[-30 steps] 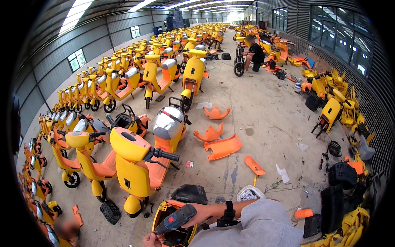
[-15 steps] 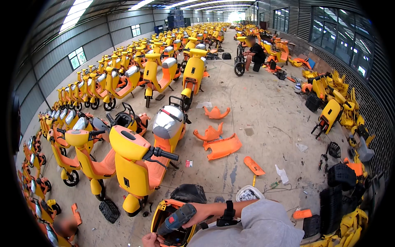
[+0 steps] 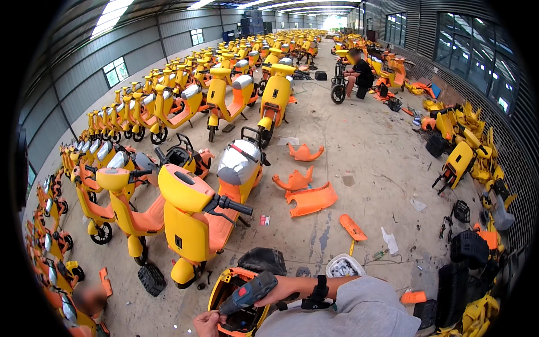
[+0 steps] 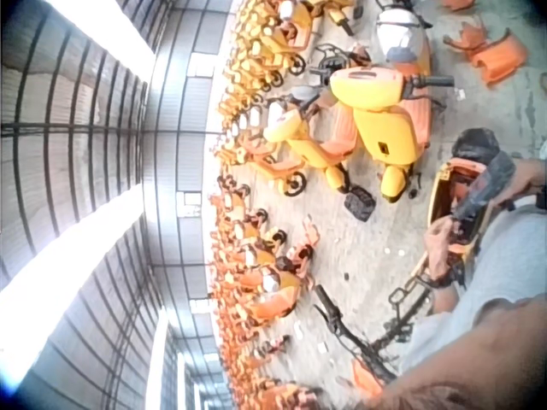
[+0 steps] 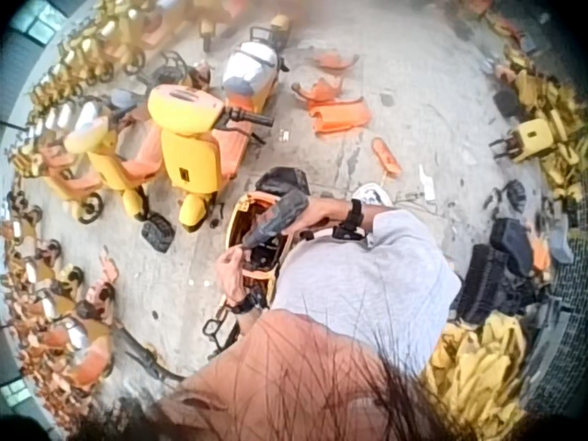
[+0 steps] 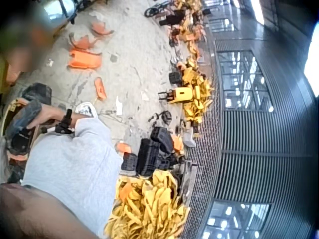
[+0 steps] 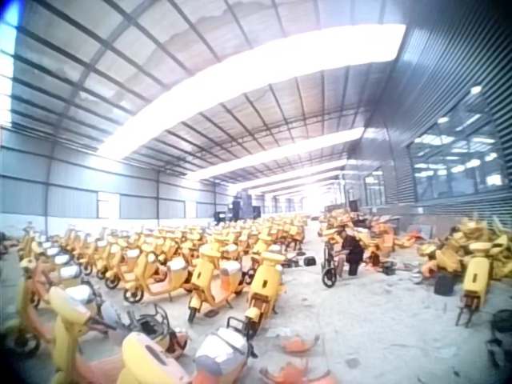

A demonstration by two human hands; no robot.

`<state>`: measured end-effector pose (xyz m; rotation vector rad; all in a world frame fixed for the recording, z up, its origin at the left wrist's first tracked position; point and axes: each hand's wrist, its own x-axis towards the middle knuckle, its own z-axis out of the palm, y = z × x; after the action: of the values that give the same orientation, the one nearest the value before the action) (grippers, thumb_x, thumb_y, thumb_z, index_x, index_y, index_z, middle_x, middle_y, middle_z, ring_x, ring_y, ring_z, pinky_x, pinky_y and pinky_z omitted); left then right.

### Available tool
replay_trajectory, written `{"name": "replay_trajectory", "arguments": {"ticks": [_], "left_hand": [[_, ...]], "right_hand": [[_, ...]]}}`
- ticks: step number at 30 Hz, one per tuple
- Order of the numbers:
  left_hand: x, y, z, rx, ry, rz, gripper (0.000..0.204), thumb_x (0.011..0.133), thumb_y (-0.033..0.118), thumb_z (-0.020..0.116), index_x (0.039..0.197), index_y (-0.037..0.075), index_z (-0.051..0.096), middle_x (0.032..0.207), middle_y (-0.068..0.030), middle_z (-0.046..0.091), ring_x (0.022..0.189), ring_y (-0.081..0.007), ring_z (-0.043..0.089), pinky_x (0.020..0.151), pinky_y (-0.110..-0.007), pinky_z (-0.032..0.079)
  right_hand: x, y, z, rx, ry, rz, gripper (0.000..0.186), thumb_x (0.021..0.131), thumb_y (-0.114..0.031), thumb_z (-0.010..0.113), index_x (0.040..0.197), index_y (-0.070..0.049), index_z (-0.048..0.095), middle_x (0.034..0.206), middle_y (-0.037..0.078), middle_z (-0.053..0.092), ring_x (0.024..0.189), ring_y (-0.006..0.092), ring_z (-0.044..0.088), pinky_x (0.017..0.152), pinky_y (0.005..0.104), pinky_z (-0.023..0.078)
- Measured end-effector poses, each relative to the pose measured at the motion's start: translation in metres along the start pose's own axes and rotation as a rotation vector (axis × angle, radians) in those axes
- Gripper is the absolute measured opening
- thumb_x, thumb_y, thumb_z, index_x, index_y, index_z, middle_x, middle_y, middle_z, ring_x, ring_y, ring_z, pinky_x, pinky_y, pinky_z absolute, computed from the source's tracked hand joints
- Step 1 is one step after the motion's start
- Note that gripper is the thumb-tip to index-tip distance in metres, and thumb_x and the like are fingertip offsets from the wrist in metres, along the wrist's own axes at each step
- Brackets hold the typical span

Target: The person uses a power drill to unscrew components from a yellow electric scooter, then stands up to navigate around the workshop floor which is filled with many similar scooters and loose plastic panels.

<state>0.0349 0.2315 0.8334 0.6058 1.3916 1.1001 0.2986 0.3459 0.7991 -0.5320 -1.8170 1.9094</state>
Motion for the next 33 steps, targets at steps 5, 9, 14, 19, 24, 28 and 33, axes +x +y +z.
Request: {"name": "replay_trajectory", "arguments": {"ticks": [5,9,14,19,24,28,33], "left_hand": [[0.011,-0.019,-0.013,-0.054,-0.057,0.056,0.025,0.089,0.014,0.063,0.104,-0.006,0.063,0.080,-0.0113,0.067,0.066,-0.0159,0.061,0.058,-0.026,0.049],[0.036,-0.052,-0.029,-0.241,-0.197,0.051,0.025,0.092,0.018,0.061,0.099,-0.006,0.062,0.079,-0.0137,0.066,0.066,-0.0194,0.062,0.062,-0.029,0.052],[0.029,-0.045,-0.032,-0.086,-0.231,0.103,0.031,0.093,0.024,0.057,0.076,-0.001,0.063,0.073,-0.0108,0.066,0.061,-0.0157,0.059,0.056,-0.026,0.044],[0.011,-0.018,-0.022,0.143,-0.120,0.073,0.028,0.090,0.018,0.054,0.073,0.000,0.066,0.066,-0.0054,0.065,0.058,-0.0129,0.058,0.055,-0.024,0.045],[0.012,-0.025,-0.027,0.162,-0.117,0.069,0.027,0.091,0.020,0.056,0.076,-0.001,0.065,0.069,-0.0075,0.066,0.061,-0.0143,0.061,0.056,-0.025,0.047],[0.023,-0.042,-0.033,-0.019,-0.194,0.082,0.028,0.092,0.024,0.060,0.084,-0.003,0.062,0.075,-0.0115,0.066,0.064,-0.0182,0.062,0.059,-0.028,0.050],[0.034,-0.055,-0.039,-0.029,-0.235,0.072,0.026,0.091,0.023,0.060,0.083,-0.001,0.063,0.074,-0.0098,0.065,0.063,-0.0175,0.061,0.058,-0.027,0.048]], "right_hand": [[-0.001,-0.010,0.002,-0.024,-0.002,0.034,0.030,0.083,-0.011,0.073,0.110,-0.002,0.064,0.099,0.005,0.069,0.089,0.0106,0.060,0.082,0.0294,0.050],[-0.003,-0.008,0.008,-0.013,0.012,-0.013,0.040,0.081,-0.010,0.074,0.118,-0.003,0.058,0.102,0.004,0.068,0.092,0.0090,0.060,0.086,0.0263,0.049],[-0.001,-0.021,0.007,-0.068,-0.011,0.094,0.031,0.082,-0.013,0.074,0.109,-0.004,0.063,0.092,0.001,0.066,0.081,0.0080,0.057,0.075,0.0254,0.049],[0.001,-0.009,0.009,-0.008,-0.004,0.171,0.026,0.083,-0.014,0.074,0.104,-0.003,0.064,0.087,0.000,0.065,0.079,0.0083,0.056,0.072,0.0253,0.049],[0.002,-0.003,0.009,-0.041,-0.008,0.170,0.026,0.083,-0.015,0.074,0.104,-0.004,0.064,0.086,0.000,0.066,0.078,0.0082,0.057,0.072,0.0252,0.049],[0.002,-0.021,0.011,-0.044,-0.003,0.179,0.026,0.083,-0.015,0.074,0.104,-0.004,0.064,0.087,0.000,0.066,0.078,0.0081,0.058,0.072,0.0246,0.049],[-0.001,-0.012,0.008,-0.099,0.005,0.159,0.025,0.083,-0.015,0.074,0.103,-0.004,0.064,0.087,0.000,0.066,0.079,0.0083,0.059,0.073,0.0246,0.050]]}}
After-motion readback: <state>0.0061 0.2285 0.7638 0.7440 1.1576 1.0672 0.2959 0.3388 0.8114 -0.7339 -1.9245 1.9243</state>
